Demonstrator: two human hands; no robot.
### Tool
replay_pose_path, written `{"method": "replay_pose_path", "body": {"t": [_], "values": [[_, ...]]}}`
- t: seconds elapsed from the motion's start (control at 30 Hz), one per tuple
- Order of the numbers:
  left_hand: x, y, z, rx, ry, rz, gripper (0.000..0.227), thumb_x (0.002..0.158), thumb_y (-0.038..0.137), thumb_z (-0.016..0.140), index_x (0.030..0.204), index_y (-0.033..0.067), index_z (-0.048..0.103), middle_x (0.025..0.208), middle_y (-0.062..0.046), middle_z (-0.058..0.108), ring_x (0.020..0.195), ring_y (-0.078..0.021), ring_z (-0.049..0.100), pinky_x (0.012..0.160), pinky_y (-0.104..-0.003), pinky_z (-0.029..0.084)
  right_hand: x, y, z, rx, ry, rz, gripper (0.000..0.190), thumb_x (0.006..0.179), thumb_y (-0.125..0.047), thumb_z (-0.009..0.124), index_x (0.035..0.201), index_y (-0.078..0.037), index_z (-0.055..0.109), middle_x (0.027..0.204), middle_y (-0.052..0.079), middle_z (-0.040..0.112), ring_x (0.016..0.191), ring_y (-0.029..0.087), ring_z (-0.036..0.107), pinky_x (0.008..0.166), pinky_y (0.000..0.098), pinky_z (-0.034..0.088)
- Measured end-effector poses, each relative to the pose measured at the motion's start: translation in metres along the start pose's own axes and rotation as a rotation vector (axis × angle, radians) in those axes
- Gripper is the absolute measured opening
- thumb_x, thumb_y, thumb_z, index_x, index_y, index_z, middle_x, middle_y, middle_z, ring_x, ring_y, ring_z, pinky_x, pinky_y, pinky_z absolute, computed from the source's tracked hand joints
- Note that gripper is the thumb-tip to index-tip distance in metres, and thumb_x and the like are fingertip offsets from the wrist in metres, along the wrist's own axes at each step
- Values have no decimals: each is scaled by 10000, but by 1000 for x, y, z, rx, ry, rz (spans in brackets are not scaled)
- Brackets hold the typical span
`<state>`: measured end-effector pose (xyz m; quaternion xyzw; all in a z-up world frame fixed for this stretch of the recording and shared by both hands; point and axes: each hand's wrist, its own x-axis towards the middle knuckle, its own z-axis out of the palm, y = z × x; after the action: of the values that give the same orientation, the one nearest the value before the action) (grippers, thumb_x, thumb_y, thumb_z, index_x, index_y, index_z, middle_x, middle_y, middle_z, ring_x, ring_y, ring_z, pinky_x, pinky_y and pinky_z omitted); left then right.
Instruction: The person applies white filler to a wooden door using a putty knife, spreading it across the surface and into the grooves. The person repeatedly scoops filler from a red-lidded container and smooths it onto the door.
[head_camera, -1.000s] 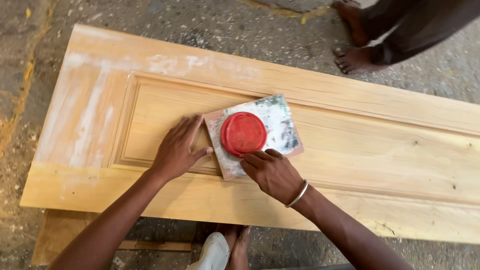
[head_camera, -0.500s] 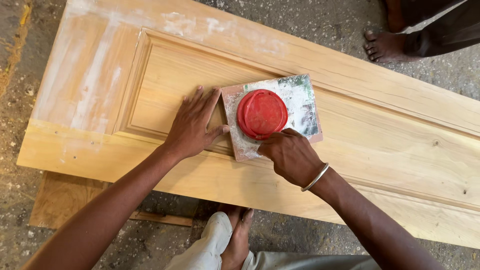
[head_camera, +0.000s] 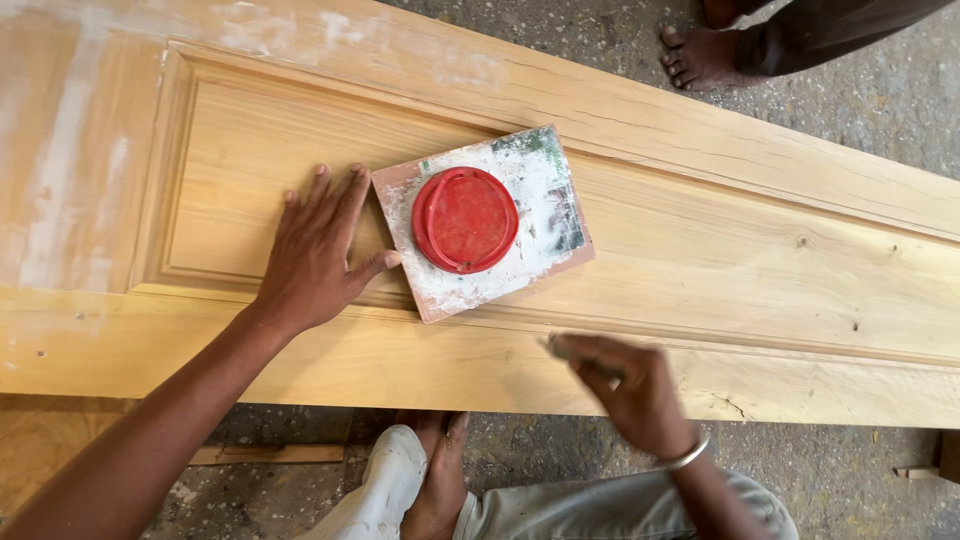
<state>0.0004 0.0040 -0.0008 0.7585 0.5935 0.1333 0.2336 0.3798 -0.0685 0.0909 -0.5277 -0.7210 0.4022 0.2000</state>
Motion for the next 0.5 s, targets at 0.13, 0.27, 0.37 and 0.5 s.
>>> {"method": "replay_pose_path", "body": {"t": [0.13, 0.27, 0.37, 0.5], "values": [[-2, 2, 0, 3, -1, -10, 1036, 918, 732, 473, 1637, 54, 164, 1684, -185, 246, 1563, -410, 143, 1215, -636, 110, -35, 11, 85, -561, 278, -330, 329, 891, 98, 600, 1158, -37, 738, 1156, 127, 778, 1021, 259, 785, 799, 323, 626], [-3, 1, 2, -11, 13, -3, 1035, 931, 735, 466, 1647, 55, 159, 1698, -184, 238, 1573, -414, 136, 1223, -638, 97, -53, 2, 129, -726, 218, -282, 342, 813, 32, 604, 1128, -13, 727, 1139, 141, 769, 1027, 290, 771, 841, 393, 642], [-10, 5, 1, -37, 17, -4, 1006, 961, 729, 439, 1652, 51, 167, 1706, -178, 237, 1587, -421, 128, 1240, -632, 78, -63, -12, 115, -575, 73, -137, 279, 904, 13, 583, 1124, -49, 743, 1114, 129, 774, 975, 266, 773, 737, 344, 625], [1, 9, 0, -35, 49, 6, 996, 948, 736, 419, 1643, 60, 189, 1704, -175, 235, 1579, -405, 132, 1231, -618, 73, -36, -5, 73, -488, 203, 157, 219, 1016, -31, 558, 1131, -9, 744, 1082, 159, 785, 679, 193, 759, 439, 312, 502]]}}
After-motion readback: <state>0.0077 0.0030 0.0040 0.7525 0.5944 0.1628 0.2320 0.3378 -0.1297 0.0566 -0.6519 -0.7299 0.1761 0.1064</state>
